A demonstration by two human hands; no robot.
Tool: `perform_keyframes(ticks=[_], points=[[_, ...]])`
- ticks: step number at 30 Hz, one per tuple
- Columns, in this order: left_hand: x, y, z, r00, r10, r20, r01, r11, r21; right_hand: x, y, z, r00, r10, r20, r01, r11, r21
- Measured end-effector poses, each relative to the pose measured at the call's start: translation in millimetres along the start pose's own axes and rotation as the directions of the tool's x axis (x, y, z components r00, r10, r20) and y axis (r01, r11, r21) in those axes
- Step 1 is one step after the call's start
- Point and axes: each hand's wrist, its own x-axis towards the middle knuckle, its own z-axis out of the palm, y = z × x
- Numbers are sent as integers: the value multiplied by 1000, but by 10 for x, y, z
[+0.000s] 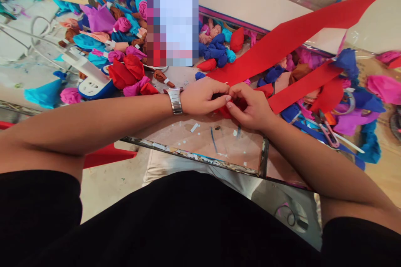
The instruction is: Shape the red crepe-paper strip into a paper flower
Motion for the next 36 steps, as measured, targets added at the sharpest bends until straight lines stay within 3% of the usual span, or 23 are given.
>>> perform_keyframes(ticks=[20, 27, 36], points=[[-1, 62, -36, 995, -87, 53, 82, 992, 93, 9, 7, 7, 1000, -24, 4, 24, 1000, -15], [6, 8, -10, 999, -46, 3, 46, 999, 3, 9, 0, -5, 998, 54, 33, -54, 999, -2], [1, -6, -2, 999, -32, 6, 32, 999, 9, 6, 4, -2, 998, 51, 31, -50, 999, -16]])
